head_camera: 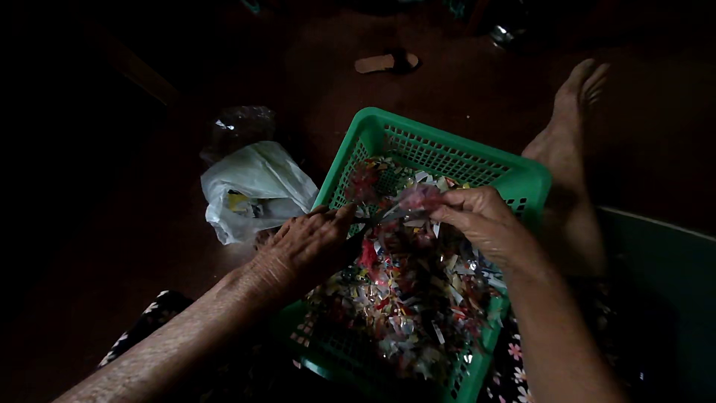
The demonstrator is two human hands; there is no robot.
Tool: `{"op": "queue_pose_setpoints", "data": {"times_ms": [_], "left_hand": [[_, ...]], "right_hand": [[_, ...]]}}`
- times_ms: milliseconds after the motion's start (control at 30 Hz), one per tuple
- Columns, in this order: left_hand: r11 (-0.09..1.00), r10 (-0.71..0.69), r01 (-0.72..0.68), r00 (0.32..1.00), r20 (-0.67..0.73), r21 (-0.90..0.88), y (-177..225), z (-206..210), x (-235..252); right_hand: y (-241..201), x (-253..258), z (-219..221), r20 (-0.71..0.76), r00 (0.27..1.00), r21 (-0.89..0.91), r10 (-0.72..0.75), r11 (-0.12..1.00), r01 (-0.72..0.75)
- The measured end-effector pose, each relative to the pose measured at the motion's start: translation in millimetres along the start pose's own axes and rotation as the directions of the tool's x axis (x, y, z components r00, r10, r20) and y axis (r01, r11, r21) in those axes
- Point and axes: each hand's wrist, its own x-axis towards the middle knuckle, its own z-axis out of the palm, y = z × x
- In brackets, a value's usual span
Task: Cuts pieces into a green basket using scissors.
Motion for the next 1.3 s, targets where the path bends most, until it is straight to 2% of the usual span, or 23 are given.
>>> {"op": "queue_pose_setpoints", "data": {"times_ms": [167,300,467,600,700,867,1000,1167,1233,1300], "left_hand": [[1.000,0.012,-0.012,1.000,-0.016,-0.023,1.0,-1.4,1.7],[0.992,-0.012,0.009,1.000,-0.024,-0.124,3.3,-7.1,2.3],[0.988,-0.043,0.043,0.999,0.002,-0.149,3.9,-16.1,-2.3],[0.998,-0.032,0.034,0.999,0.038,-0.053,0.7,-16.1,-7.4],[1.000,-0.012,0.012,1.000,0.003,0.025,2.8,-11.4,-3.5],[0.999,0.011,-0.011,1.000,-0.005,-0.034,3.5,-14.9,2.0],[0.995,-0.005,-0.001,0.998,-0.062,-0.097,3.7,-21.7,-1.8],[0.976,-0.020,0.001,0.996,-0.081,-0.217,-3.7,-20.6,-5.9],[0.954,0.009,-0.039,0.995,-0.100,-0.298,-6.7,-20.7,-6.4],[0.912,0.030,-0.045,0.999,-0.042,-0.409,-9.0,-22.3,-8.3]], "right_hand": [[3.4,1.3,7.8,0.018,0.999,0.044,0.028,0.999,-0.028],[3.9,0.5,14.1,-0.014,1.000,0.024,-0.011,1.000,0.011],[7.1,-1.4,5.2,-0.051,0.994,0.036,-0.095,0.995,0.097],[8.0,-2.7,2.8,-0.062,0.992,0.011,-0.107,0.994,0.107],[3.5,-3.2,7.3,-0.025,0.997,-0.012,-0.077,0.997,0.076],[6.8,-1.5,9.3,-0.022,0.996,0.032,-0.081,0.996,0.082],[1.2,-3.6,2.6,-0.027,0.995,0.066,-0.096,0.993,0.098],[0.0,-4.8,-8.5,-0.106,0.985,-0.197,-0.133,0.974,0.110],[-2.4,-7.3,-11.3,-0.117,0.981,-0.436,-0.154,0.896,0.089],[-4.6,-7.8,-10.1,-0.131,0.983,-0.570,-0.127,0.821,0.030]]}}
